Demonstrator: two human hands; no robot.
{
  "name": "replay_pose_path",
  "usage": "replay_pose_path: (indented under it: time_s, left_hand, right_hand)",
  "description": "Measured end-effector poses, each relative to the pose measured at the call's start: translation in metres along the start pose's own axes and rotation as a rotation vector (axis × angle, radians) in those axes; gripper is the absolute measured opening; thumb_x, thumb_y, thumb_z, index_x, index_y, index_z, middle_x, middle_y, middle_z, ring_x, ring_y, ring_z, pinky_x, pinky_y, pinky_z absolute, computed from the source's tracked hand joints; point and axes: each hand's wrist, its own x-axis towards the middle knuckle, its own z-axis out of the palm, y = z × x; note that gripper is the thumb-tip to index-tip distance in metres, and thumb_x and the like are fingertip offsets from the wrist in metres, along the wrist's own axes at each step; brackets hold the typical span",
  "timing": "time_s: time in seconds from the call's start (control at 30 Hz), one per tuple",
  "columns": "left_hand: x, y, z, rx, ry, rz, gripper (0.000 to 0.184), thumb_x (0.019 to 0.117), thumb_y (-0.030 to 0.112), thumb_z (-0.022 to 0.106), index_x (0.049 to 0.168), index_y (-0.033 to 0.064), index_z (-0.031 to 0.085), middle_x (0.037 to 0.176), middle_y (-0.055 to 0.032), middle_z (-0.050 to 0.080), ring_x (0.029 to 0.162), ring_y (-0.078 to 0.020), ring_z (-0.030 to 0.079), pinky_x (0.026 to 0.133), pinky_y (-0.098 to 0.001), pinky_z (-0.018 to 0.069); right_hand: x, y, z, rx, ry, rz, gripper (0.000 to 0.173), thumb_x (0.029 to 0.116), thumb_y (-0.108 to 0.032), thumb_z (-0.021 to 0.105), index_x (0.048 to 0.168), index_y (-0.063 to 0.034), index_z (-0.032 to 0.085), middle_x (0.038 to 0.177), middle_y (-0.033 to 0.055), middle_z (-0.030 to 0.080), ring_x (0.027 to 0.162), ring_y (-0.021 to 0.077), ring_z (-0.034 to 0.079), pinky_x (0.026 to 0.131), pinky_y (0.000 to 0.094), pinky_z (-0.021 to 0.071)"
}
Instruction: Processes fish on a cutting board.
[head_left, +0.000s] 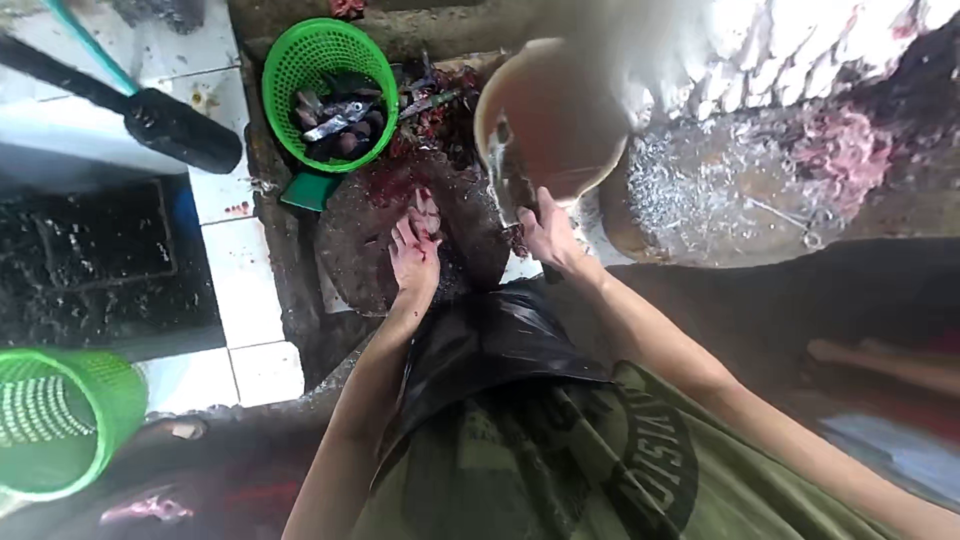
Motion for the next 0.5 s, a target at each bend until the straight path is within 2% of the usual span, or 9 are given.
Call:
replay_pose_path:
  time_s: [0.03, 0.1, 0.17, 0.2, 0.27, 0.3, 0.37, 0.47, 0.5]
  left_hand:
    - [-0.001, 0.005, 0.007, -0.031, -0.024, 0.020, 0.065, 0.1048, 0.040, 0.055, 0.160, 0.0121, 0.034, 0.162, -0.0166, 0.036, 0.144, -0.0385, 0.042, 0.111, -0.0563, 0.0429]
    - [0.000, 0.010, 0.009, -0.084, 0.004, 0.059, 0.067, 0.1022, 0.043, 0.058, 0.158, 0.0125, 0.039, 0.158, -0.0170, 0.041, 0.140, -0.0383, 0.046, 0.109, -0.0552, 0.0443]
    - [0.009, 0.008, 0.001, -0.135, 0.064, 0.067, 0.062, 0.1009, 0.047, 0.058, 0.149, 0.0095, 0.051, 0.146, -0.0221, 0.051, 0.135, -0.0403, 0.050, 0.110, -0.0553, 0.0452]
    - [0.017, 0.003, 0.001, -0.179, 0.094, 0.059, 0.058, 0.1013, 0.047, 0.057, 0.142, 0.0067, 0.056, 0.141, -0.0244, 0.053, 0.134, -0.0415, 0.049, 0.113, -0.0555, 0.0424]
    - [0.042, -0.008, 0.004, -0.251, 0.087, 0.053, 0.055, 0.1029, 0.044, 0.052, 0.136, 0.0016, 0.057, 0.141, -0.0286, 0.052, 0.137, -0.0443, 0.045, 0.118, -0.0573, 0.0346]
    - [0.053, -0.013, 0.009, -0.287, 0.064, 0.062, 0.054, 0.1046, 0.044, 0.048, 0.135, -0.0001, 0.056, 0.142, -0.0294, 0.051, 0.139, -0.0443, 0.043, 0.120, -0.0570, 0.0314]
    - [0.063, -0.023, 0.023, -0.357, 0.047, 0.089, 0.050, 0.1064, 0.042, 0.043, 0.129, -0.0005, 0.057, 0.139, -0.0272, 0.052, 0.137, -0.0408, 0.044, 0.120, -0.0539, 0.0309]
    - [0.065, -0.030, 0.033, -0.460, 0.058, 0.079, 0.049, 0.1095, 0.040, 0.036, 0.130, 0.0003, 0.056, 0.142, -0.0244, 0.050, 0.141, -0.0356, 0.041, 0.124, -0.0499, 0.0256]
    - [0.066, -0.030, 0.034, -0.485, 0.073, 0.063, 0.047, 0.1098, 0.038, 0.035, 0.129, 0.0006, 0.057, 0.141, -0.0234, 0.052, 0.140, -0.0332, 0.043, 0.124, -0.0474, 0.0275]
  right_hand:
    - [-0.001, 0.002, 0.002, 0.011, -0.023, 0.001, 0.043, 0.1085, -0.040, 0.044, 0.137, -0.0098, 0.055, 0.096, 0.0151, 0.070, 0.083, 0.0296, 0.072, 0.076, 0.0556, 0.0590]
    - [-0.003, 0.004, 0.009, -0.021, -0.076, -0.001, 0.036, 0.1081, -0.038, 0.046, 0.123, -0.0094, 0.061, 0.086, 0.0113, 0.070, 0.072, 0.0262, 0.072, 0.067, 0.0519, 0.0614]
    - [-0.010, 0.002, 0.013, -0.054, -0.165, 0.053, 0.029, 0.1045, -0.033, 0.052, 0.118, -0.0084, 0.060, 0.089, 0.0129, 0.070, 0.080, 0.0291, 0.072, 0.073, 0.0544, 0.0593]
    - [-0.015, 0.000, 0.016, -0.060, -0.214, 0.086, 0.032, 0.1039, -0.032, 0.053, 0.123, -0.0070, 0.059, 0.096, 0.0154, 0.070, 0.088, 0.0319, 0.072, 0.079, 0.0566, 0.0584]
    - [-0.019, -0.005, 0.020, -0.063, -0.314, 0.117, 0.041, 0.1057, -0.033, 0.052, 0.136, -0.0060, 0.052, 0.106, 0.0186, 0.070, 0.098, 0.0349, 0.072, 0.085, 0.0587, 0.0582]
    - [-0.022, -0.007, 0.023, -0.062, -0.351, 0.122, 0.041, 0.1065, -0.034, 0.051, 0.137, -0.0066, 0.051, 0.106, 0.0185, 0.070, 0.098, 0.0348, 0.072, 0.085, 0.0583, 0.0583]
    - [-0.028, -0.012, 0.030, -0.046, -0.420, 0.133, 0.039, 0.1075, -0.034, 0.049, 0.136, -0.0072, 0.051, 0.101, 0.0171, 0.070, 0.094, 0.0337, 0.072, 0.082, 0.0567, 0.0589]
    - [-0.033, -0.021, 0.037, -0.041, -0.498, 0.142, 0.037, 0.1077, -0.034, 0.049, 0.133, -0.0068, 0.051, 0.096, 0.0163, 0.069, 0.090, 0.0335, 0.072, 0.077, 0.0555, 0.0594]
    - [-0.032, -0.023, 0.038, -0.049, -0.512, 0.141, 0.036, 0.1076, -0.034, 0.048, 0.132, -0.0076, 0.051, 0.095, 0.0157, 0.068, 0.089, 0.0331, 0.072, 0.077, 0.0548, 0.0593]
